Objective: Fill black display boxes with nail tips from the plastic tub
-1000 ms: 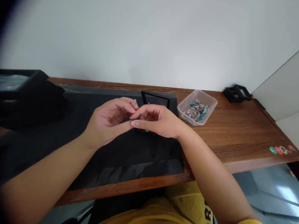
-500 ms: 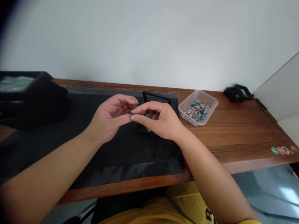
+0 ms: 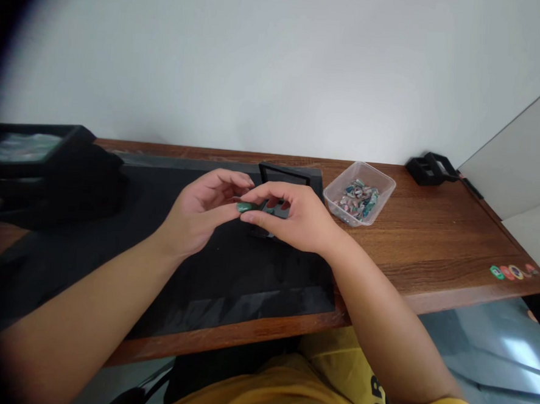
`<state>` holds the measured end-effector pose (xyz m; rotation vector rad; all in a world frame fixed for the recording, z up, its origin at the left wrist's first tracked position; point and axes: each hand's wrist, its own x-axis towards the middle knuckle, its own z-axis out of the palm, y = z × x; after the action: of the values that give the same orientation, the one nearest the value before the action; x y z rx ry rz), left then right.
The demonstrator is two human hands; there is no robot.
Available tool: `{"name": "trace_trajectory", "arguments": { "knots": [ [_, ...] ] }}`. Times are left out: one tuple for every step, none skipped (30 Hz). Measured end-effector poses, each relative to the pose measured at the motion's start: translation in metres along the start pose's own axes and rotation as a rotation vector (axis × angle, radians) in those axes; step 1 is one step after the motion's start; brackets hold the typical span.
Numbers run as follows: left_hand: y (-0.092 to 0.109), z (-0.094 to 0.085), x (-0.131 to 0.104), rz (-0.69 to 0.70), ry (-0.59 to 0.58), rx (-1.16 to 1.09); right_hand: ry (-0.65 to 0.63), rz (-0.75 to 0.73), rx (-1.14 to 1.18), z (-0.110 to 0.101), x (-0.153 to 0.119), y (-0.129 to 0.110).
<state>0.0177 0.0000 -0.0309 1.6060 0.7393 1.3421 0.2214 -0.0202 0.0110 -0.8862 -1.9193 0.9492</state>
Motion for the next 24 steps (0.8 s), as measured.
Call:
{"name": "trace_trajectory", "arguments": {
  "knots": [
    [0.000,0.000,0.000,0.000,-0.002,0.003,-0.001,-0.004,0.004,0.000,0.000,0.000],
    [0.000,0.000,0.000,0.000,-0.003,0.003,-0.001,-0.008,0.008,-0.001,0.000,0.000],
    [0.000,0.000,0.000,0.001,-0.001,0.001,-0.002,-0.011,0.010,-0.001,0.000,0.000],
    [0.000,0.000,0.000,0.000,0.004,-0.002,-0.003,-0.011,0.010,-0.001,0.000,0.000],
    [0.000,0.000,0.000,-0.002,0.007,-0.005,-0.005,-0.011,0.008,-0.001,0.000,0.000],
    [0.001,0.000,0.000,-0.006,0.009,-0.007,-0.006,-0.009,0.004,-0.001,0.000,0.000],
    [0.001,0.000,0.000,-0.010,0.007,-0.008,-0.006,-0.006,-0.001,-0.001,0.000,0.000],
    [0.002,0.000,0.000,-0.014,0.002,-0.007,-0.006,-0.002,-0.005,-0.002,0.000,0.000],
    [0.002,0.001,0.000,-0.017,-0.004,-0.007,-0.003,-0.001,-0.007,-0.002,0.000,0.000],
    [0.002,0.001,0.000,-0.019,-0.007,-0.007,-0.003,-0.004,-0.009,-0.003,0.000,0.000],
    [0.003,0.001,0.000,-0.019,-0.009,-0.009,-0.006,-0.009,-0.011,-0.003,0.000,0.001],
    [0.003,0.002,0.000,-0.019,-0.008,-0.013,-0.009,-0.015,-0.013,-0.004,0.000,0.001],
    [0.003,0.002,0.000,-0.019,-0.007,-0.018,-0.014,-0.020,-0.016,-0.005,0.000,0.002],
    [0.003,0.002,0.000,-0.021,-0.005,-0.021,-0.023,-0.023,-0.017,-0.006,0.000,0.002],
    [0.003,0.003,0.000,-0.024,-0.004,-0.022,-0.033,-0.024,-0.018,-0.007,0.000,0.003],
    [0.003,0.003,0.000,-0.028,-0.003,-0.022,-0.043,-0.022,-0.018,-0.007,0.001,0.003],
    [0.003,0.003,0.000,-0.031,-0.002,-0.018,-0.052,-0.018,-0.021,-0.008,0.001,0.004],
    [0.002,0.002,0.000,-0.033,0.000,-0.012,-0.058,-0.012,-0.027,-0.009,0.001,0.005],
    [0.002,0.002,0.000,-0.034,0.001,-0.001,-0.060,-0.004,-0.040,-0.010,0.001,0.006],
    [0.002,0.001,0.001,-0.034,0.003,0.016,-0.058,0.009,-0.058,-0.011,0.001,0.006],
    [0.001,0.000,0.001,-0.035,0.005,0.040,-0.058,0.029,-0.082,-0.013,0.001,0.007],
    [0.001,-0.002,0.001,-0.037,0.010,0.068,-0.067,0.057,-0.109,-0.015,0.001,0.006],
    [0.001,-0.003,0.002,-0.038,0.017,0.097,-0.088,0.092,-0.141,-0.017,0.000,0.005],
    [0.001,-0.004,0.002,-0.036,0.025,0.124,-0.126,0.133,-0.178,-0.020,-0.001,0.004]
  ]
}}
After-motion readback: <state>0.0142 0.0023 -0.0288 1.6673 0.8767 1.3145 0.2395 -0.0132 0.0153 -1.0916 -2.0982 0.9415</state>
